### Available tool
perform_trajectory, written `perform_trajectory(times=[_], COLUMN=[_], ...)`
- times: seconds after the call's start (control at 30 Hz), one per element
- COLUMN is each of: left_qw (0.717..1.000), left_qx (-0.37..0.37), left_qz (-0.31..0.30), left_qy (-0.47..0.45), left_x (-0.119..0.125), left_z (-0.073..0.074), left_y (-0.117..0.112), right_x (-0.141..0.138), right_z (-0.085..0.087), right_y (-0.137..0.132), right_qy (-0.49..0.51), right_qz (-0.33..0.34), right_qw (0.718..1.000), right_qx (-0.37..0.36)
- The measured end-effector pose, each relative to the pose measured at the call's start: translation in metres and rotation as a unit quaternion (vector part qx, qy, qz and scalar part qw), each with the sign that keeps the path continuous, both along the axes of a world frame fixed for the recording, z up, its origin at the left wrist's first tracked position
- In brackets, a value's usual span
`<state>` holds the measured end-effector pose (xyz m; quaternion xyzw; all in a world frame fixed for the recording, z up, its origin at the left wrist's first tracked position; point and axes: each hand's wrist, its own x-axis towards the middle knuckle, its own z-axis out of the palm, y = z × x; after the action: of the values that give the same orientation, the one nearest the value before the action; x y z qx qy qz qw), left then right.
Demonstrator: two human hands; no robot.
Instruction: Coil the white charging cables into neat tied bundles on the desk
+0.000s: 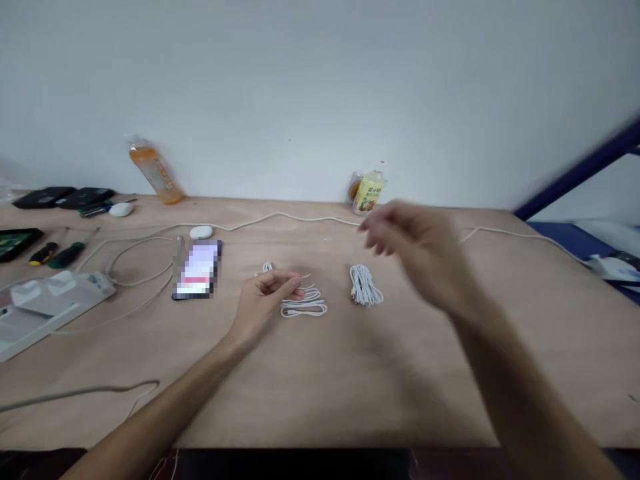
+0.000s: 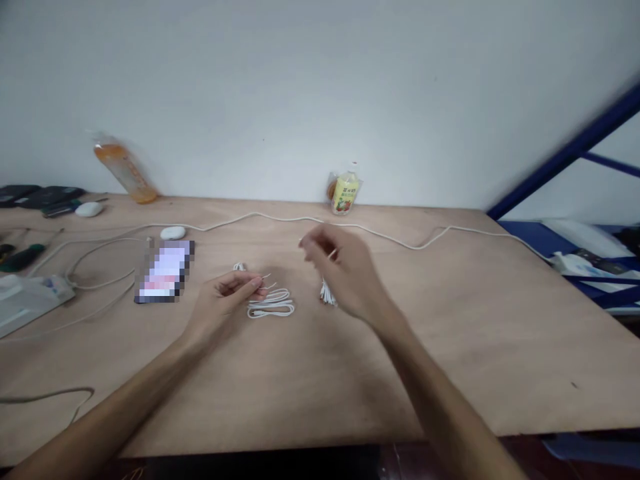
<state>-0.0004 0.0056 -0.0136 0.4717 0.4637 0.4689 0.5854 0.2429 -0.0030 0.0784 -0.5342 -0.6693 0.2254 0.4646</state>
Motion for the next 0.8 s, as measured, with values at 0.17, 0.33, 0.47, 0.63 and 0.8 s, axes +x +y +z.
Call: perform_trajectory(times=[0.17, 0.33, 0.47, 0.63, 0.8], left_qw=[0.999, 0.999, 0.999, 0.993, 0.905], left_qx=[-0.036, -0.017, 0.009, 0.073, 0.282], left_qz=[-0.005, -0.026, -0.047, -0.029, -0.032], left_qy=[-0.033, -0.027, -0.005, 0.082, 0.316], left_x=[0.001, 0.001, 0.001, 0.0, -0.011], left_z=[0.0, 0.0, -0.001, -0.003, -0.005], left_y=[0.0, -0.002, -0.005, -0.004, 0.002], right_x=[-0.039, -0.054, -0.055, -0.053, -0.041], right_z=[-0.076, -0.107, -0.109, -0.115, -0.118], right_y=[0.002, 0.003, 0.002, 0.002, 0.004], right_qy=[0.088, 0.198, 0.217, 0.228, 0.11], right_qz=[0.071, 0.117, 0.112, 0.079, -0.017], right_qw=[0.989, 0.962, 0.959, 0.959, 0.988], right_qx=[-0.1, -0.149, -0.143, -0.151, -0.11])
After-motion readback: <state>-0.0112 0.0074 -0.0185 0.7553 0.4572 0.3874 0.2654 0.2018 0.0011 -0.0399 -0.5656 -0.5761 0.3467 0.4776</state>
